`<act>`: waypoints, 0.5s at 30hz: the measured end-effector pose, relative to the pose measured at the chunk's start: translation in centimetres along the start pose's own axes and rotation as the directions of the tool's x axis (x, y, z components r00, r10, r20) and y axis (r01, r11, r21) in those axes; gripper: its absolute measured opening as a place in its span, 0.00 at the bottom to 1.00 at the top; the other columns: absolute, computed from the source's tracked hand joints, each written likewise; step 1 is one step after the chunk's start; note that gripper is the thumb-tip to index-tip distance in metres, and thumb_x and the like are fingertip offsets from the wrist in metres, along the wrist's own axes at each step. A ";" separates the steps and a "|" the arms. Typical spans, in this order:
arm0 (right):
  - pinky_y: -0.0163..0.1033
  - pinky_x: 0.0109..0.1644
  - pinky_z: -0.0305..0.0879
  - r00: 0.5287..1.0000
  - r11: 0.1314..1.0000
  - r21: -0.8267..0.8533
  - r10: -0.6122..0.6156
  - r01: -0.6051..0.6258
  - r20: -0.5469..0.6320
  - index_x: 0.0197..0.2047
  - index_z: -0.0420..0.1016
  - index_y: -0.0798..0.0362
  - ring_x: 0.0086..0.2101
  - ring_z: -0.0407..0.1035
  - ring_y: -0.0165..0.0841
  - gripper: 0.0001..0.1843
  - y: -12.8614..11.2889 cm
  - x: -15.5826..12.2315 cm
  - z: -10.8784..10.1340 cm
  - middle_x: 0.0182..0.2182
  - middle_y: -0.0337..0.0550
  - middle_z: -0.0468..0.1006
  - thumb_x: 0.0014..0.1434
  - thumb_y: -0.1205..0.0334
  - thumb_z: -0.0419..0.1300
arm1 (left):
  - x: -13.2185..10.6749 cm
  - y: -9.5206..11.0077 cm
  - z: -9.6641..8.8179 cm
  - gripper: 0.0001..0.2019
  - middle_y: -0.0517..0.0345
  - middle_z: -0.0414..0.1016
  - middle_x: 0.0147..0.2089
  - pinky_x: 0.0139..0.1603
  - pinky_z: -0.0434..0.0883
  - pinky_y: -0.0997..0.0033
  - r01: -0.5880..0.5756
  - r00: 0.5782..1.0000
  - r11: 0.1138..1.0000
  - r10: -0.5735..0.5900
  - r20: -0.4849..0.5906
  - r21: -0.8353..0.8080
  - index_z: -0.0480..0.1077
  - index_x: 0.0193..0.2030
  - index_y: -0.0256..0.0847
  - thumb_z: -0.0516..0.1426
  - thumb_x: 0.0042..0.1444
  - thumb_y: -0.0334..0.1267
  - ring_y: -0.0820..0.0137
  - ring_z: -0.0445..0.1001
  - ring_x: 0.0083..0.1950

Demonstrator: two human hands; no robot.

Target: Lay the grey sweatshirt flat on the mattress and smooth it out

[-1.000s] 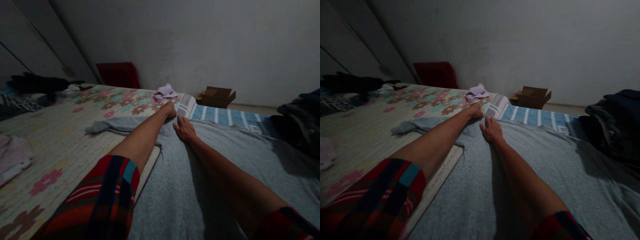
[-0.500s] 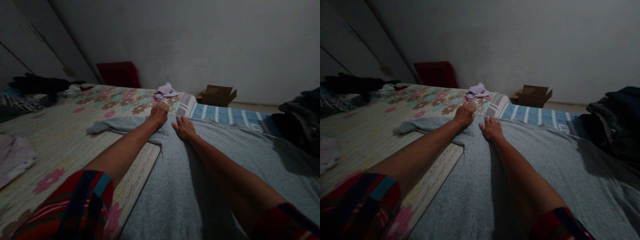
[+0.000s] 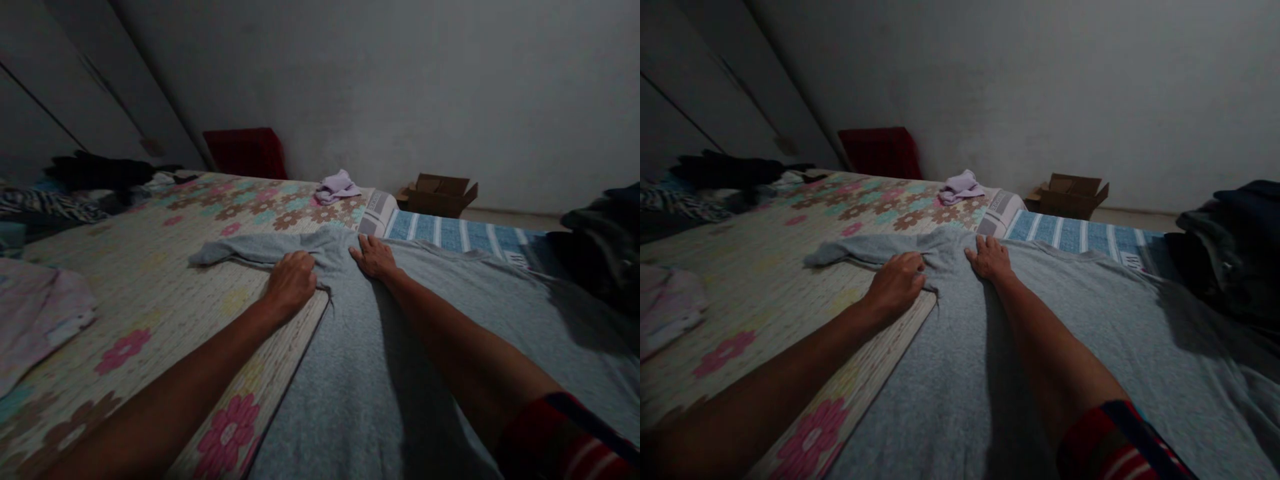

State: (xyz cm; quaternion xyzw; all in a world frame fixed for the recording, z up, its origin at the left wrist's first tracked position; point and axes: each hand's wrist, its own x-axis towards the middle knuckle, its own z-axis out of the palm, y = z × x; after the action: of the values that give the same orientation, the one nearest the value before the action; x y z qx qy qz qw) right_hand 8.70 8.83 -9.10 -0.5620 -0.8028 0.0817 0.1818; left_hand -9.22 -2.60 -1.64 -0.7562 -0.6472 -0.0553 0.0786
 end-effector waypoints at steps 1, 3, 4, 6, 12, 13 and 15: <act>0.50 0.55 0.52 1.000 1.000 -0.001 0.002 -0.002 0.001 0.63 0.53 0.51 0.55 0.56 0.44 0.32 0.0 0.0 0.0 0.55 0.53 0.63 0.64 0.41 0.38 | 0.1 0.4 0.1 0.07 0.49 0.72 0.47 0.51 0.65 0.62 -0.036 0.999 0.999 0.035 -0.035 -0.025 0.67 0.37 0.42 0.50 0.54 0.33 0.60 0.68 0.51; 0.50 0.55 0.52 1.000 1.000 0.002 0.004 -0.004 0.002 0.63 0.52 0.51 0.55 0.56 0.44 0.32 0.0 0.0 0.1 0.55 0.53 0.63 0.64 0.41 0.38 | 0.2 1.1 0.6 0.08 0.49 0.68 0.55 0.57 0.62 0.63 -0.169 0.985 0.981 0.164 -0.058 -0.095 0.68 0.40 0.42 0.50 0.55 0.34 0.62 0.64 0.57; 0.50 0.55 0.52 1.000 1.000 0.005 0.003 -0.003 0.001 0.63 0.52 0.51 0.55 0.56 0.44 0.32 0.0 0.0 0.1 0.55 0.54 0.63 0.64 0.41 0.38 | 0.3 1.3 0.9 0.08 0.51 0.67 0.57 0.58 0.61 0.63 -0.216 0.976 0.968 0.212 -0.041 -0.128 0.67 0.41 0.42 0.50 0.55 0.35 0.63 0.63 0.59; 0.50 0.55 0.52 1.000 1.000 0.015 0.001 -0.001 0.000 0.63 0.52 0.51 0.55 0.56 0.45 0.32 0.1 0.1 0.1 0.56 0.54 0.62 0.64 0.41 0.38 | 0.6 1.3 1.4 0.10 0.53 0.65 0.59 0.59 0.60 0.62 -0.224 0.972 0.959 0.233 0.032 -0.174 0.67 0.44 0.44 0.51 0.55 0.35 0.63 0.61 0.61; 0.51 0.57 0.50 1.000 0.999 0.040 -0.005 0.006 -0.008 0.63 0.52 0.52 0.57 0.54 0.44 0.31 0.0 -0.1 -0.2 0.57 0.54 0.61 0.64 0.42 0.38 | 2.6 3.0 0.7 0.12 0.48 0.69 0.54 0.56 0.62 0.60 -0.126 0.985 0.990 0.133 0.109 -0.067 0.68 0.44 0.42 0.51 0.52 0.32 0.60 0.65 0.57; 0.51 0.57 0.50 1.000 0.999 0.040 -0.009 0.010 -0.014 0.63 0.52 0.52 0.57 0.54 0.44 0.31 0.0 -0.1 -0.4 0.57 0.54 0.61 0.65 0.42 0.38 | 3.1 3.7 0.7 0.13 0.47 0.68 0.57 0.57 0.60 0.59 -0.148 0.986 0.988 0.151 0.074 -0.043 0.68 0.45 0.41 0.51 0.53 0.32 0.59 0.63 0.60; 0.50 0.56 0.52 1.000 0.999 0.038 -0.019 0.020 -0.024 0.63 0.51 0.52 0.56 0.54 0.44 0.30 -0.1 -0.1 -0.7 0.57 0.54 0.61 0.65 0.44 0.40 | 4.1 4.7 1.2 0.16 0.48 0.62 0.63 0.62 0.55 0.57 -0.188 0.982 0.982 0.188 0.021 -0.028 0.66 0.51 0.41 0.50 0.54 0.33 0.60 0.57 0.64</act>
State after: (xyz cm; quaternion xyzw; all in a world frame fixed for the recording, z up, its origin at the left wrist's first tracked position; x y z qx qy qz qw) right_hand 8.96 8.62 -8.44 -0.5516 -0.8042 0.0886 0.2029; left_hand -3.94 0.92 -2.32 -0.8155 -0.5730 -0.0470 0.0661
